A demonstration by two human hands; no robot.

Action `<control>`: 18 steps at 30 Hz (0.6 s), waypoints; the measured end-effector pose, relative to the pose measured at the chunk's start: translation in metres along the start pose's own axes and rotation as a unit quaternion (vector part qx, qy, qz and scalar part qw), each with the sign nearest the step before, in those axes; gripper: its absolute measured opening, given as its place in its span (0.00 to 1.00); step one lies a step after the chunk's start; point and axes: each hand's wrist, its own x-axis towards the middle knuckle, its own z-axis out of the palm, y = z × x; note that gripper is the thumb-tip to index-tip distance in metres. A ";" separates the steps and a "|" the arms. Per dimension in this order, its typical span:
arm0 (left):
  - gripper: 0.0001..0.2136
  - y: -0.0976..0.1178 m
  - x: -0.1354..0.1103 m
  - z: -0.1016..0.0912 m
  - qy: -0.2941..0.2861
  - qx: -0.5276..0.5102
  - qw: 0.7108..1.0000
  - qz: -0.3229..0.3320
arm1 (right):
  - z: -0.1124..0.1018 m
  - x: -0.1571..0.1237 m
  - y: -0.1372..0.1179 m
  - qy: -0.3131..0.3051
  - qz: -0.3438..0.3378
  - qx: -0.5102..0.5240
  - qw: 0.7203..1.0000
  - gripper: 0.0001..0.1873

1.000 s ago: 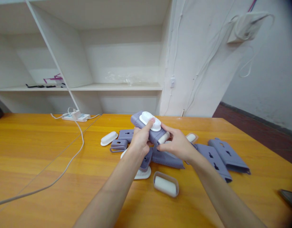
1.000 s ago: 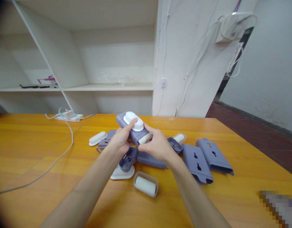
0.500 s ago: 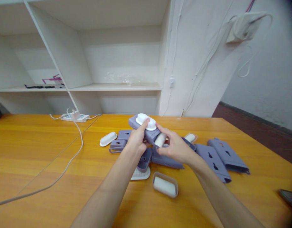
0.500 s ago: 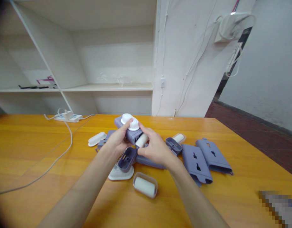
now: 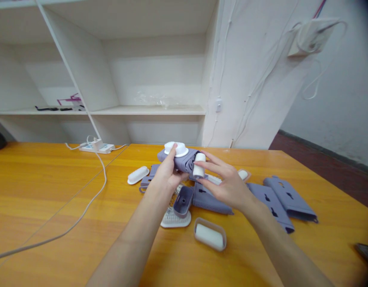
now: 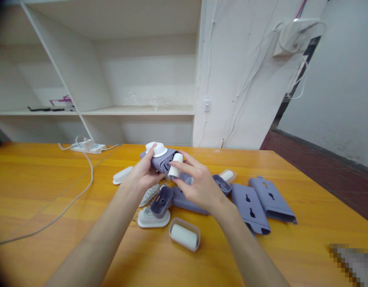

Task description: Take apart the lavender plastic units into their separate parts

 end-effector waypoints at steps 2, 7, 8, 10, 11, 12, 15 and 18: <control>0.14 0.003 -0.002 0.000 -0.007 0.002 1.000 0.010 | -0.005 0.001 -0.002 -0.005 0.022 0.047 0.999 0.20; 0.14 0.005 -0.001 -0.001 -0.021 -0.021 0.999 0.033 | -0.020 0.004 -0.010 0.011 0.084 0.174 0.981 0.22; 0.14 0.005 0.001 -0.002 -0.024 -0.025 0.999 0.035 | -0.024 0.004 -0.010 0.016 0.097 0.163 0.982 0.22; 0.13 0.005 0.003 -0.003 -0.024 -0.029 0.999 0.038 | -0.032 0.005 -0.005 0.011 0.138 0.097 0.986 0.21; 0.13 0.005 0.004 -0.004 -0.019 -0.029 0.999 0.038 | -0.036 0.004 -0.001 -0.006 0.164 0.046 0.985 0.22; 0.13 0.005 0.005 -0.004 -0.013 -0.028 0.999 0.036 | -0.039 0.003 0.004 -0.032 0.190 -0.009 0.981 0.23; 0.15 0.004 0.004 -0.003 0.003 -0.024 0.999 0.030 | -0.041 -0.001 0.019 -0.105 0.219 -0.160 0.957 0.23; 0.17 0.002 0.003 -0.003 0.009 -0.021 0.999 0.027 | -0.033 -0.003 0.023 -0.154 0.231 -0.255 0.926 0.19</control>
